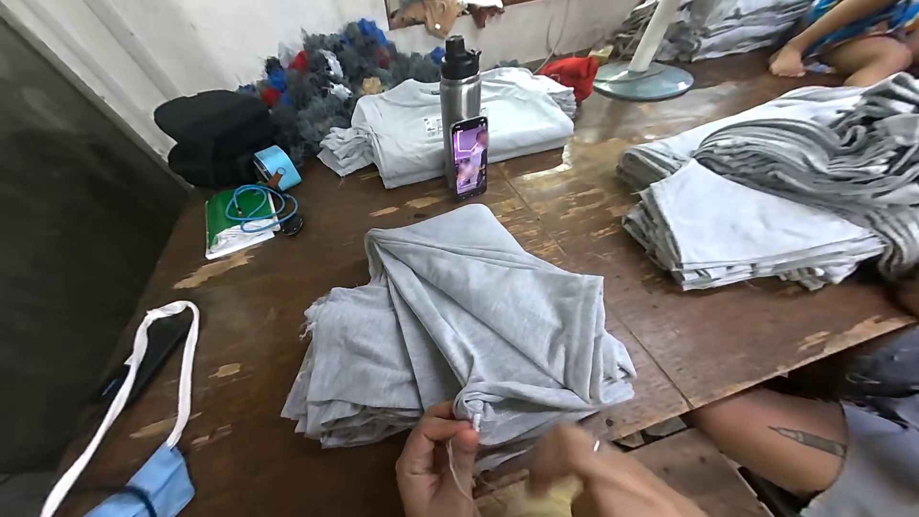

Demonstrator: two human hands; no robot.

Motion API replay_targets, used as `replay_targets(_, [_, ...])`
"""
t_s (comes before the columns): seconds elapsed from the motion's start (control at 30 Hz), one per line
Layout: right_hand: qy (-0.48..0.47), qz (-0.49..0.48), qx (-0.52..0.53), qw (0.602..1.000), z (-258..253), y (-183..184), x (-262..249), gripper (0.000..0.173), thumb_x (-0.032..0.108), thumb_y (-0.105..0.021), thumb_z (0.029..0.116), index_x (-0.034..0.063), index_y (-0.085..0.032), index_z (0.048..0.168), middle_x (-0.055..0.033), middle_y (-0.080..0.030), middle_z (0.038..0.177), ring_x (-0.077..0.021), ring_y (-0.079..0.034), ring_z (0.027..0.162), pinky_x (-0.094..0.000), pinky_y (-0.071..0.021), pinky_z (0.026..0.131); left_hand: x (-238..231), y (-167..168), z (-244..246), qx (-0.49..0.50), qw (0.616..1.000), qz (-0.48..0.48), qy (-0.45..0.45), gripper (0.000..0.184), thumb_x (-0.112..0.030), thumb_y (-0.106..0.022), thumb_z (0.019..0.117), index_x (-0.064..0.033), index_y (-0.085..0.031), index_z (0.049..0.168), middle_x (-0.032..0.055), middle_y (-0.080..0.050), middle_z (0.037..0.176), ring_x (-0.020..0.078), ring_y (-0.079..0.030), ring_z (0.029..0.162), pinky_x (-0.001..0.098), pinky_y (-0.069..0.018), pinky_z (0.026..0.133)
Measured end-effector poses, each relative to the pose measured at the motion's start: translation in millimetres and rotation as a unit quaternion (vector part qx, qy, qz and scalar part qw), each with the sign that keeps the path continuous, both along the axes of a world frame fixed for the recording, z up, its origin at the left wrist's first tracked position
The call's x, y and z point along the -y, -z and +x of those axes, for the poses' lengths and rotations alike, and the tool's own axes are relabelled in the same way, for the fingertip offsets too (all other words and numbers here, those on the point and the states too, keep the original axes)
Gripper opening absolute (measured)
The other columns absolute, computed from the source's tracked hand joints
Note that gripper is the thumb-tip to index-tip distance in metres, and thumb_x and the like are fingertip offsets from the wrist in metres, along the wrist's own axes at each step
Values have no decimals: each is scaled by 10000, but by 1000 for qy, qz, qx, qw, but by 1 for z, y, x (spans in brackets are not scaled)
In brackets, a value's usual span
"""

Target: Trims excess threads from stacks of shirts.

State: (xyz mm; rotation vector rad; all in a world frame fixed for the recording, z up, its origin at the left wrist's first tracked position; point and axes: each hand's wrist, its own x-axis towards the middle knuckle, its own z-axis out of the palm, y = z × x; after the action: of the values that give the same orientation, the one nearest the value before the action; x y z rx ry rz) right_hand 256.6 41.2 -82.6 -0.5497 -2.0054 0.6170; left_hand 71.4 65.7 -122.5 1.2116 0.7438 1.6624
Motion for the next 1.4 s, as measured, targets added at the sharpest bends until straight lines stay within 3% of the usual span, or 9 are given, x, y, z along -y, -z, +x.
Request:
replay_targets(0.03, [85,24,39,995,3,2,-7,425,509,-514,1042,111,-528,893,-100,-616,1085,-190,-605,1089,-310,-503,952,1,-2,-1,14,1000,-21,14,128,-300,-658,984,-226,-753,1028,-93,-725,1100,7,-680,1003,190,-573,866])
replay_targets(0.1, [192,60,108,974,7,9,-19,444,529,-465,1049,112,-534,914,-99,-601,1099,-193,-591,1070,-298,-495,928,2,-6,-2,52,996,-57,35,135,-335,-666,970,-234,-751,997,-85,-732,1080,14,-691,983,202,-581,856])
replay_targets(0.27, [270,63,167,946,-2,28,-23,385,505,-569,1001,148,-595,858,-69,-643,1102,-194,-606,1033,-333,-509,871,5,-13,-4,148,979,-99,104,144,-305,-688,957,-193,-773,988,-19,-750,1099,70,-712,997,255,-592,878])
replay_targets(0.63, [296,57,198,933,-14,30,-21,452,506,-413,1059,173,-599,816,-55,-633,1087,-208,-578,1034,-367,-448,854,9,-7,-6,128,980,-73,135,141,-283,-707,951,-192,-784,1028,-10,-725,1170,92,-695,1056,286,-593,899])
replay_targets(0.83, [286,42,178,941,-12,29,-20,457,530,-480,1029,158,-578,781,-66,-633,1095,-198,-577,1028,-351,-453,869,7,-7,-8,104,985,-44,130,142,-294,-688,966,-216,-780,1039,-44,-719,1177,62,-671,1088,259,-569,922])
replay_targets(1.13, [295,30,179,938,-19,25,-26,487,529,-388,1056,167,-577,790,-51,-617,1034,-197,-563,974,-363,-422,811,6,-1,-7,64,988,-4,139,128,-244,-680,980,-186,-768,1054,-35,-691,1210,70,-660,1105,253,-560,947])
replay_targets(1.4, [276,20,161,947,-14,25,-26,505,500,-369,1078,160,-593,780,-44,-631,1038,-192,-575,992,-356,-452,828,7,-1,-5,55,993,-44,92,159,-358,-598,1013,-230,-690,1033,-60,-715,1126,45,-685,1033,235,-577,881])
